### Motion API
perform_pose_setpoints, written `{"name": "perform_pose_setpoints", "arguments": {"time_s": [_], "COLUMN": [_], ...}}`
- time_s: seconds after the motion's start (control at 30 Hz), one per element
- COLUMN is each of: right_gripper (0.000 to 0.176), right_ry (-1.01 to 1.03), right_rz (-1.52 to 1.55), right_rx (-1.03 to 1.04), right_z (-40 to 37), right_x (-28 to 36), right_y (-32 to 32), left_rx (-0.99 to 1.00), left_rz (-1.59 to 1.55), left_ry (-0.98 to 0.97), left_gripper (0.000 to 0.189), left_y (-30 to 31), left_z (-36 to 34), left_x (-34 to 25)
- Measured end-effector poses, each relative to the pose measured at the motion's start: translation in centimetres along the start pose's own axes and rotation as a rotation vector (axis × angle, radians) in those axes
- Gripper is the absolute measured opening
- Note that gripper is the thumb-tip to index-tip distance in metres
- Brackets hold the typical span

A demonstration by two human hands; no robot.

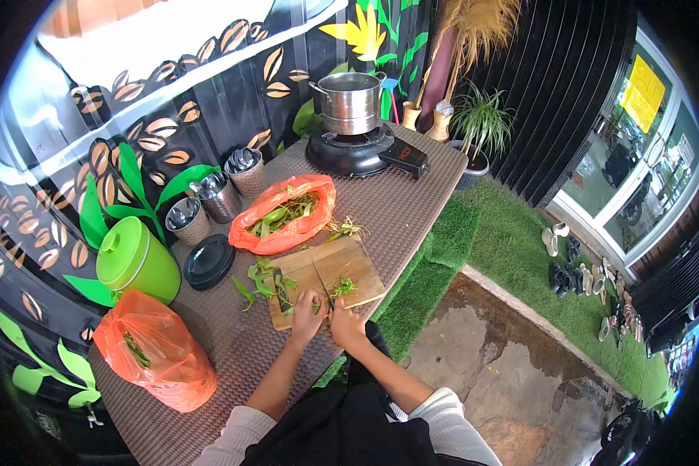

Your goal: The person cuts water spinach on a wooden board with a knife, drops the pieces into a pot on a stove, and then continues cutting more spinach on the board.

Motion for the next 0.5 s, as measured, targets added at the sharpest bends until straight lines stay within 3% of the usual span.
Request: {"name": "perform_pose_setpoints", "arguments": {"time_s": [0.17, 0.5], "right_gripper": [0.037, 0.037], "right_ry": [0.053, 0.031], "right_rz": [0.066, 0.082], "right_rx": [0.056, 0.01], "right_z": [2.6, 1.8], "right_x": [-0.2, 0.3], "right_y": [1.3, 0.0], "left_rx": [-0.067, -0.017], "left_rz": [0.102, 0.114], "left_ry": [-0.193, -0.068], "left_gripper": [0.011, 0.013], "left_y": [-0.7, -0.4], "left_z": [-0.2, -0.3], "left_x": [0.8, 0.2]}}
Point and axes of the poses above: each hand's wrist, its own z-axis towards the middle knuckle, its own y-axis out of the back of the hand, x = y × z, the point moved 3 cm from there along z, towards the middle knuckle, and after that the axes turned 3 degrees about -x, right-handed, at the moved point
